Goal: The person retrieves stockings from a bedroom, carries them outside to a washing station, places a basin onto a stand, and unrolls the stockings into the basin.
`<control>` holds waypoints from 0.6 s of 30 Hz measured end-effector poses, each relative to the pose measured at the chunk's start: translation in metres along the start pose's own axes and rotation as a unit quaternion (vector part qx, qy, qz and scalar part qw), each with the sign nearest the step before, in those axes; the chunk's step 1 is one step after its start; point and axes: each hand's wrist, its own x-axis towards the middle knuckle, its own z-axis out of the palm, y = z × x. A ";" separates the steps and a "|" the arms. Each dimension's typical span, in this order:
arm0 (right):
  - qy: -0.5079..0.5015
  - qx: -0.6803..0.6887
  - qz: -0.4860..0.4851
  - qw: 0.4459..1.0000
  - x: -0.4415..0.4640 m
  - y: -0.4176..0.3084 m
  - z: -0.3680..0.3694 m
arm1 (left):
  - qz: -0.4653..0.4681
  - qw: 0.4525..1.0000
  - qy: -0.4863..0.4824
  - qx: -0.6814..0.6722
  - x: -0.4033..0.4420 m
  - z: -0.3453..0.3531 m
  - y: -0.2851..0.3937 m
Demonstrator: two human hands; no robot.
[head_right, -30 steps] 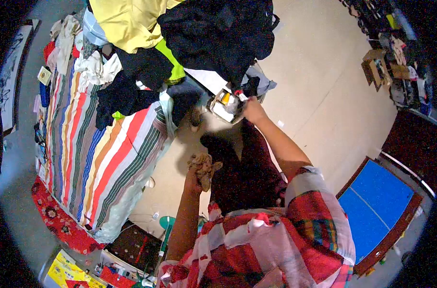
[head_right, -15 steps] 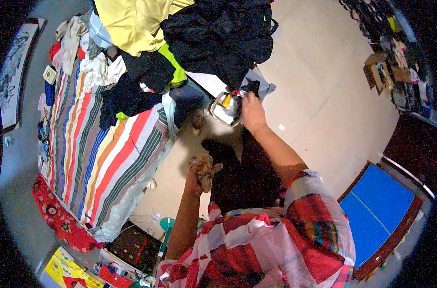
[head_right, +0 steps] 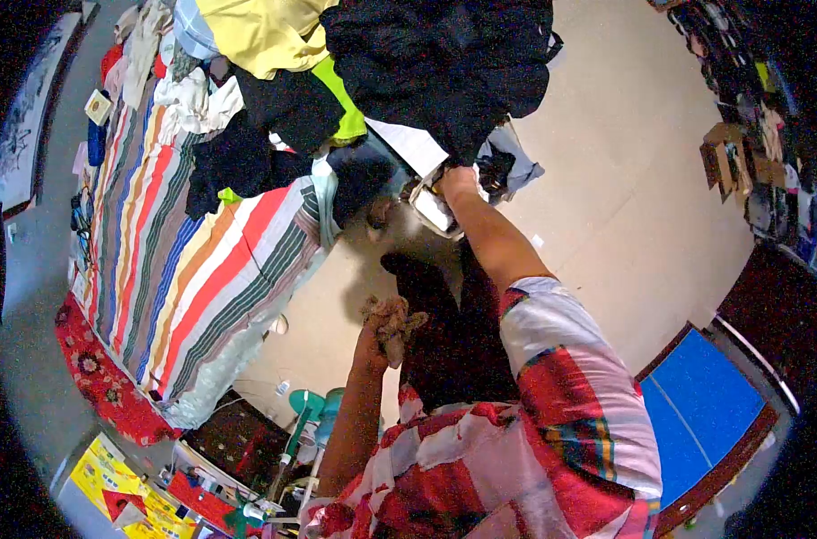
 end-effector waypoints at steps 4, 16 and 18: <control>0.033 0.054 0.026 0.998 0.006 0.007 0.007 | -0.013 0.998 -0.052 -0.041 -0.013 0.022 0.005; 0.053 0.005 -0.176 0.983 -0.040 0.055 -0.037 | -0.020 0.997 -0.047 -0.060 0.004 0.016 -0.011; 0.133 0.044 -0.200 0.970 -0.041 0.069 -0.025 | -0.024 0.999 -0.032 -0.035 0.009 0.015 -0.016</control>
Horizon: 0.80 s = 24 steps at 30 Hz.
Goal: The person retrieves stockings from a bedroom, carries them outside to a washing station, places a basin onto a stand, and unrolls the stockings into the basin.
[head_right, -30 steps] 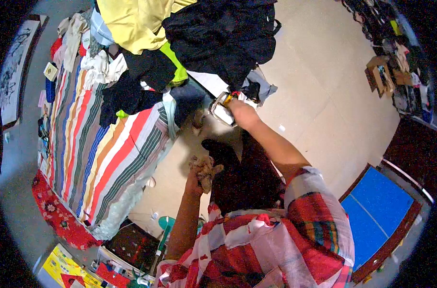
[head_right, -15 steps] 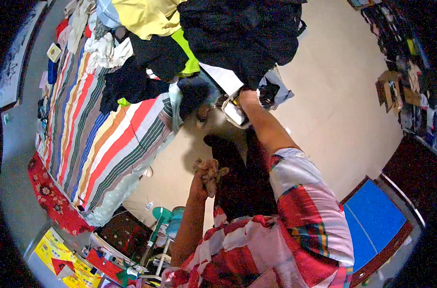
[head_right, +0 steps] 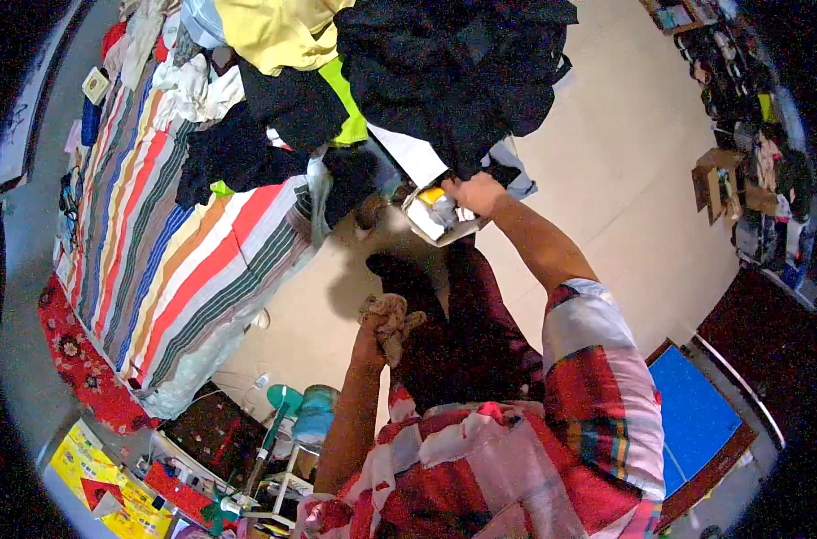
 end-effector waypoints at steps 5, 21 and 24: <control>0.066 0.037 -0.034 0.997 -0.009 0.007 -0.003 | 0.023 0.998 0.051 0.043 0.001 0.023 0.005; -0.186 0.065 0.041 0.980 0.029 -0.023 0.009 | 0.013 0.999 -0.014 0.033 0.021 0.044 0.001; -0.161 0.025 0.031 0.986 0.025 -0.016 0.016 | 0.041 0.997 0.051 0.046 0.027 0.042 -0.003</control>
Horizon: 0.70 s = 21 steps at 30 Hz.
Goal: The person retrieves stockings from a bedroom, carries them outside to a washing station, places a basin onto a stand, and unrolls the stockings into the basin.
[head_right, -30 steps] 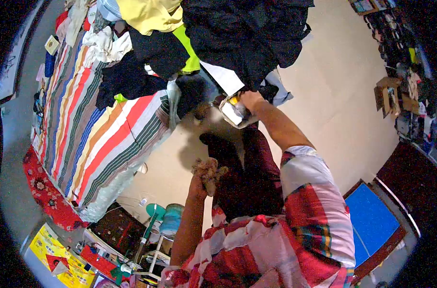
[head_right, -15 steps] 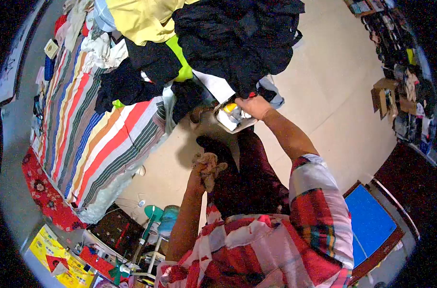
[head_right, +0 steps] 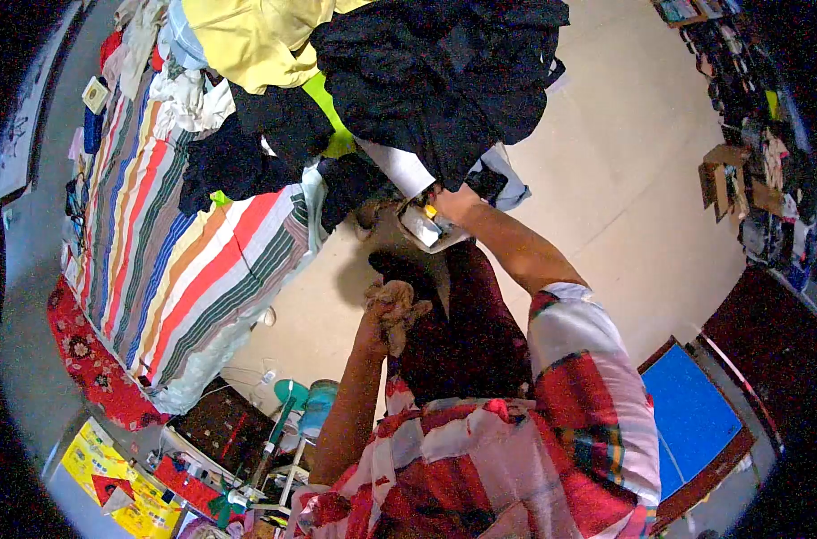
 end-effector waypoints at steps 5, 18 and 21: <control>0.094 -0.017 -0.078 0.992 -0.040 0.014 -0.011 | -0.040 0.998 -0.038 -0.008 0.005 -0.003 0.010; 0.262 0.139 -0.062 0.953 -0.072 0.024 -0.015 | -0.028 0.998 -0.060 0.007 0.023 -0.005 0.020; 0.265 0.134 -0.065 0.953 -0.081 0.024 -0.017 | -0.070 0.993 -0.086 0.028 0.017 -0.001 0.030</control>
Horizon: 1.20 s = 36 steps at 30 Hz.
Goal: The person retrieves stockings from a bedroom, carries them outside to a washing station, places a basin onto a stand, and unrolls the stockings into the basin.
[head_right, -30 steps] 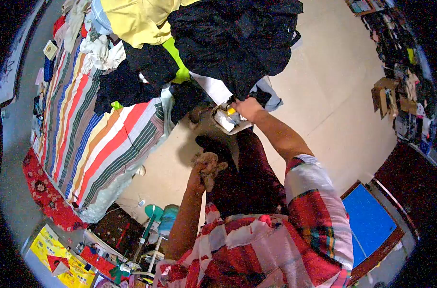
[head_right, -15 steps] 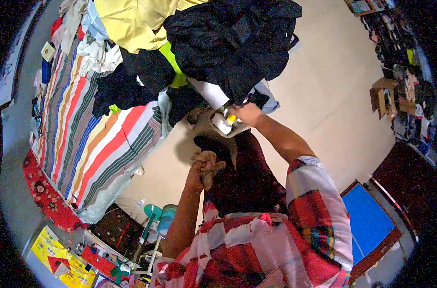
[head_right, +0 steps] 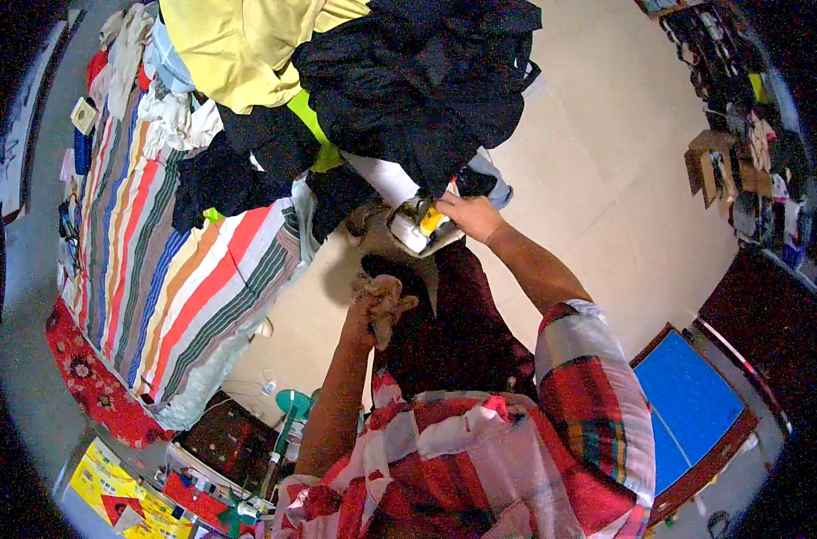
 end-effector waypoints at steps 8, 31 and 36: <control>0.086 0.062 0.037 0.994 -0.015 0.000 -0.010 | 0.019 0.995 0.098 0.030 -0.015 0.026 0.010; 0.178 0.706 0.270 0.630 -0.001 -0.094 -0.090 | 0.092 0.978 -0.037 0.184 -0.016 0.124 0.028; 0.163 0.776 0.216 0.570 -0.026 -0.115 -0.134 | 0.095 0.982 -0.120 0.109 -0.056 0.146 0.038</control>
